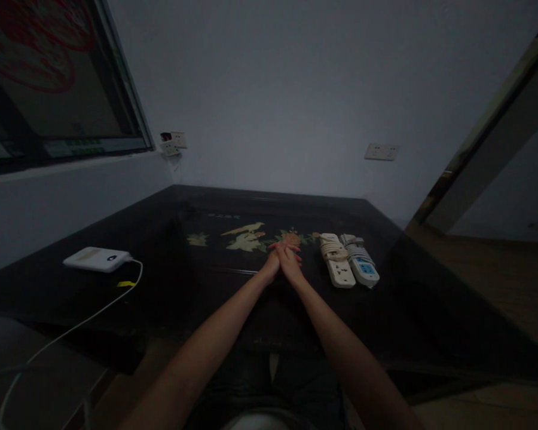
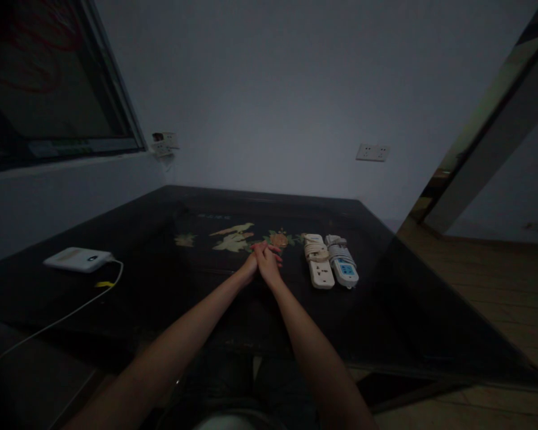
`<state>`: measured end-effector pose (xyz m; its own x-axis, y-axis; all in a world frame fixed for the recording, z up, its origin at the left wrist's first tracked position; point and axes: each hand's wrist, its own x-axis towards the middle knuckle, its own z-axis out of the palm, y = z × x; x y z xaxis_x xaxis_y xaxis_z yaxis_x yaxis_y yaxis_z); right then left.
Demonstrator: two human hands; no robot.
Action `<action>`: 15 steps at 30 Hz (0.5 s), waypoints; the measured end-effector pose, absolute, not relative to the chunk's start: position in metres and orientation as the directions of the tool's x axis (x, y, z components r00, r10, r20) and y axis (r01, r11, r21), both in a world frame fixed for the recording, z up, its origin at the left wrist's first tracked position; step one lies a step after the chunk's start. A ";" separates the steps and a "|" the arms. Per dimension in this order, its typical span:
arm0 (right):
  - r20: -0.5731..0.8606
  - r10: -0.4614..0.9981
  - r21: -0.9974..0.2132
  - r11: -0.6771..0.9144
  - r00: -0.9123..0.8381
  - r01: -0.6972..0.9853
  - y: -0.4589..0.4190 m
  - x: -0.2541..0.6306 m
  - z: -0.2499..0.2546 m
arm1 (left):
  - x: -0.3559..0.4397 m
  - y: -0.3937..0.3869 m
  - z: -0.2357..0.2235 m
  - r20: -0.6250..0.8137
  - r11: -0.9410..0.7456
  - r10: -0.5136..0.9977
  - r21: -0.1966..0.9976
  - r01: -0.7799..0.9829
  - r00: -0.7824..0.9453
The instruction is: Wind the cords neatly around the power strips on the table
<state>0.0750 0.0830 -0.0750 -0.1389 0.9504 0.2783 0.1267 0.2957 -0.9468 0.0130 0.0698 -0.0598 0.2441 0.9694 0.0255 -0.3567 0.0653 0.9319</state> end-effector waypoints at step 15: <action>0.262 0.954 -0.952 0.280 -0.145 0.125 0.080 0.076 -0.071 | 0.012 0.070 -0.058 0.029 0.059 0.970 0.934 -0.354 0.240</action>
